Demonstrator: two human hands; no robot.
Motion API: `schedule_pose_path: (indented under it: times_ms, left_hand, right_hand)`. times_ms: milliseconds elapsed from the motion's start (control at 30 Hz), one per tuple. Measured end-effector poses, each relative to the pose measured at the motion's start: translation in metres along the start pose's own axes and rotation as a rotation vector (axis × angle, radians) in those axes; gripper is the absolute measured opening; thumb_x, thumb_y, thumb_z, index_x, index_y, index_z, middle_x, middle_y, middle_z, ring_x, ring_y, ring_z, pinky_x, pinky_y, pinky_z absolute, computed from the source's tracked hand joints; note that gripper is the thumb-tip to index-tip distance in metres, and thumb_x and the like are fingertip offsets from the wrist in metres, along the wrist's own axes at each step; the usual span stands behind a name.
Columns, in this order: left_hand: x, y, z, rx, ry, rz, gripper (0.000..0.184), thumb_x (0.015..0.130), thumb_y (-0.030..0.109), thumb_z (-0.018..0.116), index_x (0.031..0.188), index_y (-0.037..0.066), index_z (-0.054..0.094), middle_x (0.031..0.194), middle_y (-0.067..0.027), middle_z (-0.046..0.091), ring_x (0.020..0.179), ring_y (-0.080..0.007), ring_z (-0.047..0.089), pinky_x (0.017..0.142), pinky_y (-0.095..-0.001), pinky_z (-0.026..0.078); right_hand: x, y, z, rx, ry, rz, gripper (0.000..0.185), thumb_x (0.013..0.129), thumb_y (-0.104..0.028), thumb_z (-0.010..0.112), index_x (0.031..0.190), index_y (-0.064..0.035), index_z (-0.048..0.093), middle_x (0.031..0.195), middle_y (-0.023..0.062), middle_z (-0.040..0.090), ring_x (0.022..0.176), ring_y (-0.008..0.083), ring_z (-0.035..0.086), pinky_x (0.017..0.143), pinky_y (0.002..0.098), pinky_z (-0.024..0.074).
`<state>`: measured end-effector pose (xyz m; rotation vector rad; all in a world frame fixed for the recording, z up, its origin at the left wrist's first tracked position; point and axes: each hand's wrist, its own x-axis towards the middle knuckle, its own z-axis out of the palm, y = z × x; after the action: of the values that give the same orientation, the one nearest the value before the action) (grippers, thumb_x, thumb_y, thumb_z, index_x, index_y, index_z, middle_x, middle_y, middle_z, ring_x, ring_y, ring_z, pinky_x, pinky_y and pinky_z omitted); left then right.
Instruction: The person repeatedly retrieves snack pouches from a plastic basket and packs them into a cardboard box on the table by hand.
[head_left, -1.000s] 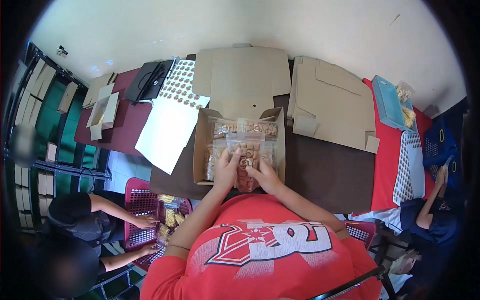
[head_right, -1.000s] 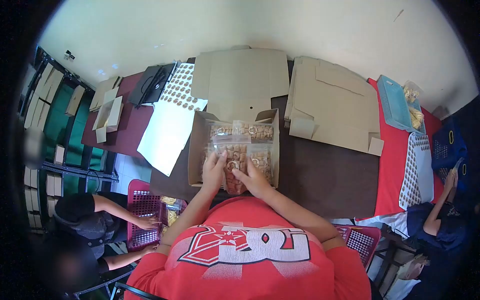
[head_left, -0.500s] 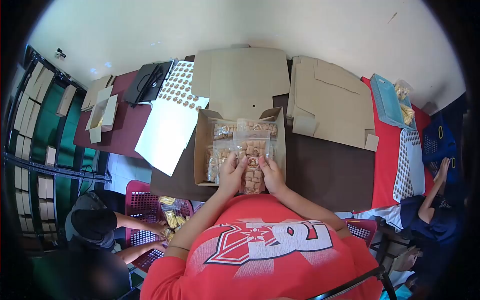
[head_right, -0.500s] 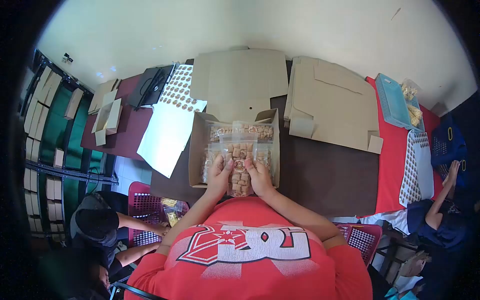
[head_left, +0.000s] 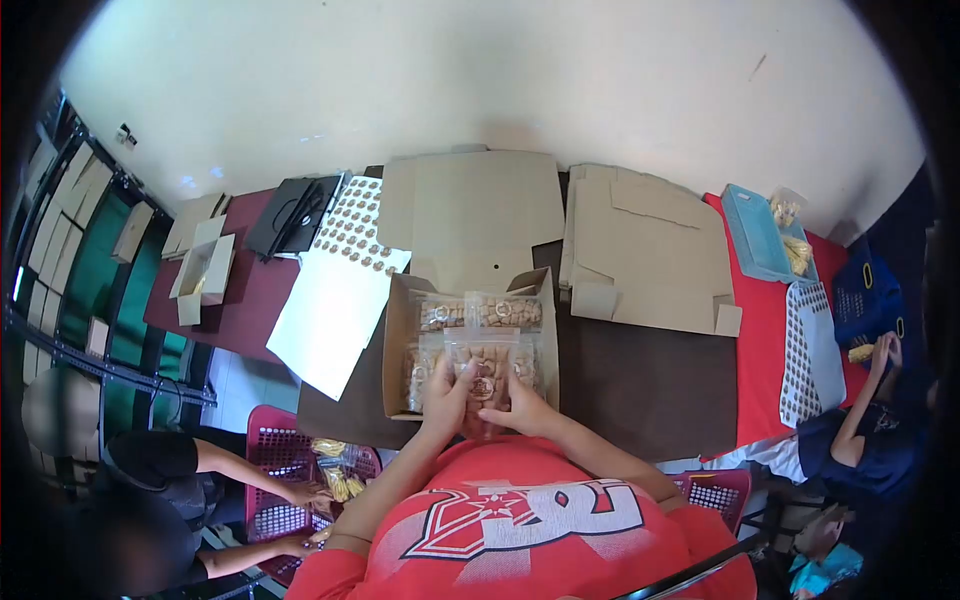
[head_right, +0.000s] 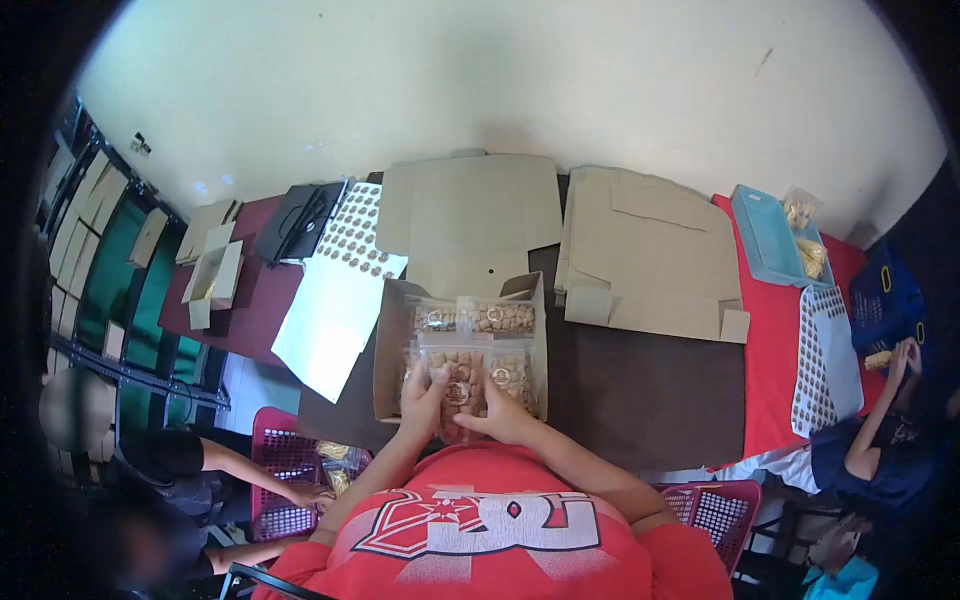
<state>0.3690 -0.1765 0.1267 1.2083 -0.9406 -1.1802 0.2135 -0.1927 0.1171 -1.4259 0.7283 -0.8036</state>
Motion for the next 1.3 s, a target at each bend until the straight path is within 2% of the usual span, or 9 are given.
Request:
schedule_pose_path:
  times_ms: [167, 267, 300, 400, 600, 733, 833, 1100, 1300]
  left_hand:
    - [-0.004, -0.006, 0.003, 0.128, -0.145, -0.027, 0.02, 0.095, 0.017, 0.053, 0.102, 0.0, 0.058, 0.095, -0.0075, 0.065, 0.087, -0.0123, 0.061, 0.076, -0.0251, 0.048]
    - [-0.01, 0.005, 0.02, 0.18, -0.175, 0.212, 0.016, 0.094, 0.014, 0.054, 0.101, 0.0, 0.058, 0.103, -0.0091, 0.063, 0.091, -0.013, 0.06, 0.076, -0.0262, 0.047]
    - [-0.015, 0.013, 0.027, -0.061, -0.109, 0.067, 0.013, 0.09, 0.011, 0.059, 0.096, -0.001, 0.057, 0.104, -0.0098, 0.061, 0.09, -0.015, 0.059, 0.075, -0.0279, 0.047]
    - [-0.011, 0.007, 0.008, 0.546, -0.087, 0.4, 0.013, 0.086, 0.009, 0.063, 0.092, 0.0, 0.056, 0.095, -0.0103, 0.06, 0.084, -0.0196, 0.059, 0.074, -0.0295, 0.047]
    - [-0.017, 0.016, 0.019, 0.427, -0.109, 0.458, 0.012, 0.082, 0.007, 0.065, 0.086, 0.0, 0.055, 0.083, -0.0113, 0.058, 0.076, -0.0238, 0.057, 0.068, -0.0314, 0.046]
    - [-0.014, 0.012, -0.003, 0.913, -0.029, 0.604, 0.012, 0.077, 0.002, 0.067, 0.08, 0.0, 0.056, 0.079, -0.0146, 0.058, 0.077, -0.0224, 0.059, 0.066, -0.0313, 0.045]
    - [-0.019, 0.008, -0.01, 0.591, 0.011, 0.363, 0.021, 0.077, 0.015, 0.072, 0.072, 0.002, 0.056, 0.068, -0.0116, 0.054, 0.065, -0.0271, 0.055, 0.062, -0.0352, 0.042]
    - [-0.031, 0.027, -0.02, 0.465, -0.18, 0.281, 0.024, 0.091, 0.019, 0.055, 0.076, 0.002, 0.063, 0.069, -0.0083, 0.059, 0.065, -0.0241, 0.055, 0.063, -0.0325, 0.042]
    - [-0.024, -0.001, -0.023, 0.337, -0.063, 0.175, 0.03, 0.097, 0.024, 0.046, 0.083, 0.002, 0.06, 0.078, -0.0025, 0.058, 0.074, -0.0112, 0.052, 0.068, -0.0272, 0.042]
  right_hand:
    - [-0.005, -0.002, -0.005, 0.232, 0.351, 0.141, 0.031, 0.086, -0.018, 0.066, 0.109, -0.0029, 0.051, 0.094, 0.0067, 0.064, 0.084, 0.0123, 0.061, 0.075, 0.0265, 0.0489]
    - [-0.003, 0.001, -0.009, 0.182, 0.345, -0.079, 0.018, 0.088, -0.01, 0.062, 0.101, -0.0027, 0.052, 0.093, 0.0061, 0.064, 0.088, 0.0107, 0.06, 0.076, 0.026, 0.0492]
    - [-0.005, -0.001, -0.009, 0.265, 0.264, -0.092, 0.013, 0.089, -0.005, 0.06, 0.099, -0.0026, 0.053, 0.094, 0.0053, 0.063, 0.089, 0.01, 0.06, 0.078, 0.0256, 0.0494]
    - [-0.011, -0.011, -0.004, 0.254, 0.231, 0.007, 0.013, 0.089, -0.004, 0.059, 0.099, -0.0031, 0.052, 0.095, 0.0053, 0.063, 0.09, 0.0099, 0.06, 0.079, 0.0249, 0.0492]
    - [-0.014, 0.012, 0.0, 0.148, 0.466, -0.168, 0.015, 0.086, -0.005, 0.064, 0.097, -0.0015, 0.055, 0.093, 0.0059, 0.064, 0.084, 0.0124, 0.062, 0.077, 0.0262, 0.0488]
    - [-0.015, -0.002, 0.003, 0.197, 0.431, -0.117, 0.007, 0.089, -0.006, 0.06, 0.093, -0.0005, 0.059, 0.086, 0.0048, 0.064, 0.08, 0.0117, 0.061, 0.075, 0.0252, 0.0485]
    - [-0.015, -0.002, 0.004, 0.213, 0.414, -0.013, 0.011, 0.092, -0.01, 0.056, 0.092, 0.0005, 0.06, 0.085, 0.0044, 0.064, 0.08, 0.011, 0.061, 0.074, 0.0246, 0.0484]
    - [-0.022, -0.002, 0.008, 0.569, 0.39, 0.094, 0.023, 0.098, -0.019, 0.047, 0.095, -0.0004, 0.06, 0.085, 0.0038, 0.064, 0.077, 0.0104, 0.06, 0.07, 0.0231, 0.0479]
    - [-0.018, -0.004, 0.01, 0.623, 0.398, 0.123, 0.024, 0.097, -0.023, 0.049, 0.098, -0.0016, 0.061, 0.088, 0.0044, 0.064, 0.082, 0.0108, 0.06, 0.075, 0.023, 0.0469]
